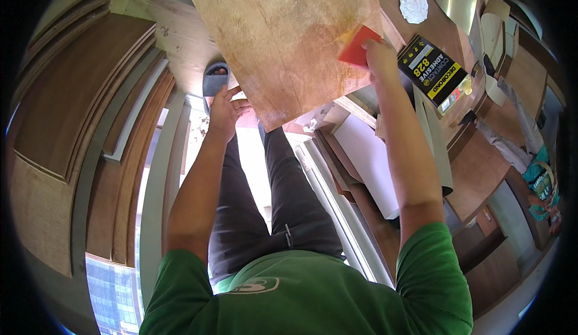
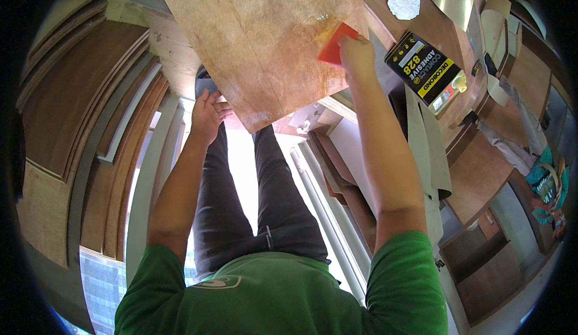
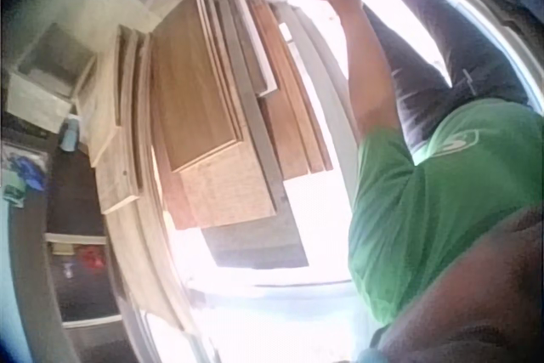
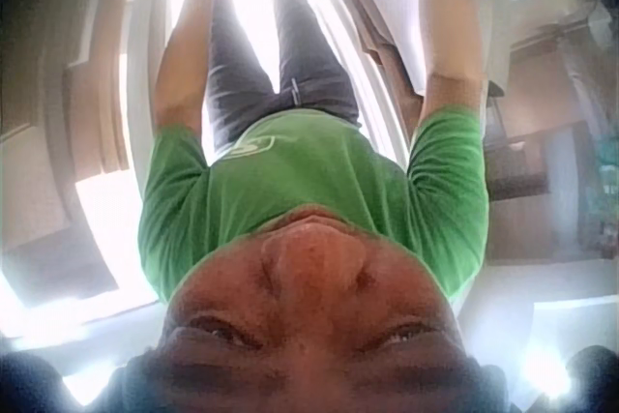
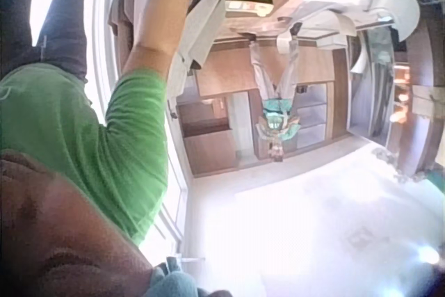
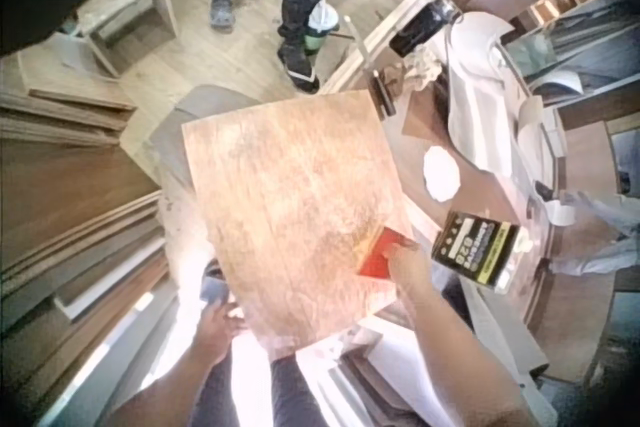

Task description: The person pours adhesive from a tin onto a wood panel and spreads it across the surface with a red spreader.

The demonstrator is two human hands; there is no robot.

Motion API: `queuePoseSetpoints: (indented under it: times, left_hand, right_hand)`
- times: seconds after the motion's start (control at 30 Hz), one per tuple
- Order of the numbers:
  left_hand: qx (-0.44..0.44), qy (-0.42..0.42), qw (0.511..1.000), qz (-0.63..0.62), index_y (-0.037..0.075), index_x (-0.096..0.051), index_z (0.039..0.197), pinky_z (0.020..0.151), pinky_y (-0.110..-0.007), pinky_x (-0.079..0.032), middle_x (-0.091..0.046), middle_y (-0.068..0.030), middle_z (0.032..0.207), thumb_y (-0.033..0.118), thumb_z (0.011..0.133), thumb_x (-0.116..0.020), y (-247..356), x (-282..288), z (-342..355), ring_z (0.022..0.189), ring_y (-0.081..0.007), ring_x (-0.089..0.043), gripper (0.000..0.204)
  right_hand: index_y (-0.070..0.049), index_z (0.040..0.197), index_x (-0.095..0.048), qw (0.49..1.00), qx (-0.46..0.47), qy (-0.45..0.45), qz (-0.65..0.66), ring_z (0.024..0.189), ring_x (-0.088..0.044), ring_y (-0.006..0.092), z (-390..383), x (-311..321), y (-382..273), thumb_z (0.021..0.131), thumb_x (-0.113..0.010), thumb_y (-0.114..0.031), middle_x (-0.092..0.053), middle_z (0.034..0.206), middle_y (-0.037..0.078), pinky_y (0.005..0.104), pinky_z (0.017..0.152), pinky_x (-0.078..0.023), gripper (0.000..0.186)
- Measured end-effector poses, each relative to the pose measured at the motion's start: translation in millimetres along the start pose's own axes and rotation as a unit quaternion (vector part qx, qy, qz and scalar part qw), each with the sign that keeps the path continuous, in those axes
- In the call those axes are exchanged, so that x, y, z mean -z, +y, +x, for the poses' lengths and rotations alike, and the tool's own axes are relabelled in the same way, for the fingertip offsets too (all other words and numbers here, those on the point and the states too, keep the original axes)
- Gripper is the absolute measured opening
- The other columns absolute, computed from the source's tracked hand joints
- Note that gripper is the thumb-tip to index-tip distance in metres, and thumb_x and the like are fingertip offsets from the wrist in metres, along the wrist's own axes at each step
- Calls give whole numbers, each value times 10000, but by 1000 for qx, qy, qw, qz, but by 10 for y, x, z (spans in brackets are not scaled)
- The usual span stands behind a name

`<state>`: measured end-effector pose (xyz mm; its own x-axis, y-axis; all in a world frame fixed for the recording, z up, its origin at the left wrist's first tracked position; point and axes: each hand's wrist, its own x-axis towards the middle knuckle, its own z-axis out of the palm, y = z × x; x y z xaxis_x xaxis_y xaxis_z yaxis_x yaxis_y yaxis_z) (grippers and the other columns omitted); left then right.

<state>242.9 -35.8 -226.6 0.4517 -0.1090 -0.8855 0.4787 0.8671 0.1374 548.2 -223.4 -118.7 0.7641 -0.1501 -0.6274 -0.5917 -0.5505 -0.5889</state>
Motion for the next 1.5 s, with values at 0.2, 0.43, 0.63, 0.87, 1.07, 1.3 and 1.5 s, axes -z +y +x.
queuePoseSetpoints:
  times: [0.2,0.43,0.63,0.87,1.07,1.3,1.5]
  left_hand:
    - [3,17,1000,1,36,-484,1333,970,-407,-355,-673,-154,1102,535,986,-239,-27,-7,-10,1038,-277,-590,655]
    - [-5,22,1000,9,40,-507,1301,981,-400,-357,-669,-152,1102,548,970,-273,-44,-15,-13,1039,-273,-592,650]
    - [-14,7,1000,-11,49,-522,1261,975,-393,-373,-671,-141,1059,565,958,-301,-52,-35,-25,1006,-262,-600,638]
    - [-28,10,1000,-10,49,-533,1213,945,-383,-400,-668,-136,1026,565,956,-330,-63,-73,-37,984,-255,-609,611]
    - [-30,42,998,-32,-13,-473,1303,943,-385,-386,-671,-180,1014,521,981,-297,-80,-82,-39,949,-271,-603,647]
    - [-32,37,998,-27,-13,-466,1326,948,-384,-373,-672,-181,1030,541,977,-290,-73,-103,-67,956,-268,-605,678]
    - [-41,5,998,-36,37,-534,1215,902,-378,-431,-663,-145,1037,550,966,-332,-68,-38,-68,915,-249,-630,605]
  right_hand:
    - [-47,1170,-646,820,418,-96,-379,854,-645,328,-69,465,412,811,-531,-10,-667,978,157,390,780,-524,378]
    - [-154,1155,-668,715,477,-114,-498,1122,-538,315,78,566,601,741,-606,-14,-594,1186,93,444,966,-424,441]
    - [-165,1132,-669,677,496,-179,-513,1108,-530,315,-212,787,896,695,-660,-52,-584,1156,82,457,968,-413,451]
    - [-161,1127,-655,638,456,-219,-580,1159,-499,332,-540,1316,1415,659,-669,-36,-563,1211,81,496,983,-399,485]
    - [-174,1182,-648,696,464,-168,-521,1164,-494,356,-505,1405,960,701,-629,-28,-572,1225,108,478,1014,-385,503]
    - [-252,1293,-585,704,524,-48,-477,1177,-486,392,269,1084,727,718,-639,-31,-534,1293,145,474,998,-424,618]
    - [-302,1345,-529,677,472,-80,-559,1240,-451,381,277,1350,1142,742,-635,-27,-480,1368,145,467,1040,-396,671]
